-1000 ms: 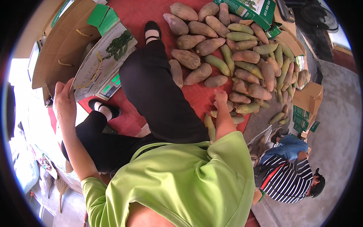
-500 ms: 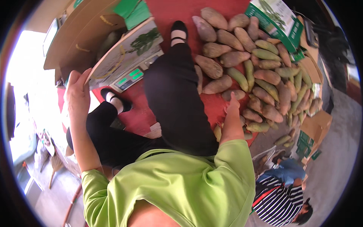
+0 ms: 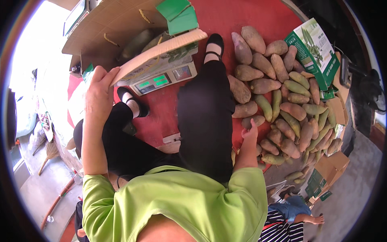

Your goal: The recorder is shown sorting vegetables from a large pile on the floor into cardboard boxes, using a digital scale to weigh them.

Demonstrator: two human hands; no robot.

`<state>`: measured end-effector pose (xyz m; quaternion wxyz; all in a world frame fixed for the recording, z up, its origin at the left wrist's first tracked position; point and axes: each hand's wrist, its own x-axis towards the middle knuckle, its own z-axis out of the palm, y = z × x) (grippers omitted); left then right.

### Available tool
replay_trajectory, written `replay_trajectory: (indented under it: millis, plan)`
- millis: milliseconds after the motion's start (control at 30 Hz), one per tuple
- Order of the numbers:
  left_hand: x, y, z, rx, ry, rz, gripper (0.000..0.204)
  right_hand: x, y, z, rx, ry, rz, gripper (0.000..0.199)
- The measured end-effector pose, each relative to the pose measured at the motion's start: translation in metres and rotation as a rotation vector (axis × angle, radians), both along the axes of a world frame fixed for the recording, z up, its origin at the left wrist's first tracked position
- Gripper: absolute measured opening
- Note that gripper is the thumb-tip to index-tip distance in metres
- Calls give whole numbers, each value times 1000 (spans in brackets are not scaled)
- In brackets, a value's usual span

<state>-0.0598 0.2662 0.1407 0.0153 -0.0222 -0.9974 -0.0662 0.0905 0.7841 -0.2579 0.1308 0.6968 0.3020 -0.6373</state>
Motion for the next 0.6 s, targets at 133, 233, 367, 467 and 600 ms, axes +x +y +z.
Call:
replay_trajectory:
  millis: [133,233,367,467,600]
  plan:
    - [-3,1,-2,27,2,-25,34,17,12,9,-96,134,4,45]
    - [3,-3,0,-11,55,-38,36,-4,-16,50,40,251,80,38]
    - [1,-2,-2,-46,51,-61,35,-58,-23,110,171,551,253,38]
    - [2,-3,-2,-51,19,-52,34,-131,-70,208,393,837,505,53]
    - [4,-4,-3,-62,89,-78,31,-206,-137,338,566,1139,899,61]
